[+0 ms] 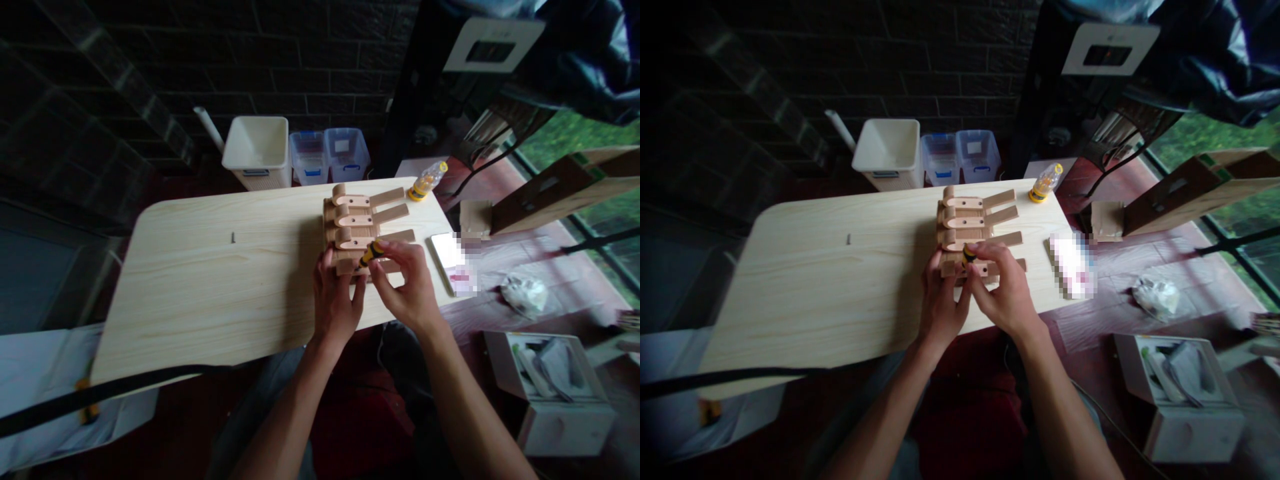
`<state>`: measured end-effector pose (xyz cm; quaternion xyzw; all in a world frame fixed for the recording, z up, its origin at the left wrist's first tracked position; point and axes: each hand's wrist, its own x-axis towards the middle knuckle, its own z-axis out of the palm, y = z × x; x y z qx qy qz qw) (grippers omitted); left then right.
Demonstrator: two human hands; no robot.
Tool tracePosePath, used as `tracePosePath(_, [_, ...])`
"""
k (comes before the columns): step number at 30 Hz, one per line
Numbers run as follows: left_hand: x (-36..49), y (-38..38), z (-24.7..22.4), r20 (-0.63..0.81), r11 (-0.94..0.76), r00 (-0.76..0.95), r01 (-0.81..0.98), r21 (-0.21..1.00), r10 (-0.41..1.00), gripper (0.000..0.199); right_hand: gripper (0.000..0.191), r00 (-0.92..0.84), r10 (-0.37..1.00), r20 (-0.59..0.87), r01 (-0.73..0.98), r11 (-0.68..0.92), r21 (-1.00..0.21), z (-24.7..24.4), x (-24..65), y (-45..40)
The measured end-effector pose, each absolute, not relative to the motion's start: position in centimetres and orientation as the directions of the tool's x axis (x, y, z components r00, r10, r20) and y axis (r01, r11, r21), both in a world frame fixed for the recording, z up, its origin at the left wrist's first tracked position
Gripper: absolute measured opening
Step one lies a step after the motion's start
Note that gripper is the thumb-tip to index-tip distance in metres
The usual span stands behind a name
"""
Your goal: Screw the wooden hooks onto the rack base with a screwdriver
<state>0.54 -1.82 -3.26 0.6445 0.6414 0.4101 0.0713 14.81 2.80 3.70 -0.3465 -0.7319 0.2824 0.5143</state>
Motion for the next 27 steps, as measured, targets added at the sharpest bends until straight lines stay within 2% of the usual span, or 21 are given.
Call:
tracePosePath(16, [0.56, -1.86, -3.38, 0.443, -0.167, -0.161, 0.772, 0.613, 0.882, 0.04, 0.036, -0.208, 0.801, 0.561, 0.206, 0.597, -0.775, 3.62, 14.83, 2.8])
tracePosePath(22, [0.56, -1.79, -3.35, 0.445, -0.17, -0.154, 0.778, 0.606, 0.882, 0.047, 0.036, -0.208, 0.818, 0.536, 0.235, 0.574, -0.785, 3.4, 14.93, 2.68])
tracePosePath(27, [0.56, -1.86, -3.38, 0.445, -0.164, -0.149, 0.79, 0.591, 0.883, 0.041, 0.036, -0.197, 0.804, 0.561, 0.229, 0.594, -0.771, 3.23, 14.95, 3.01])
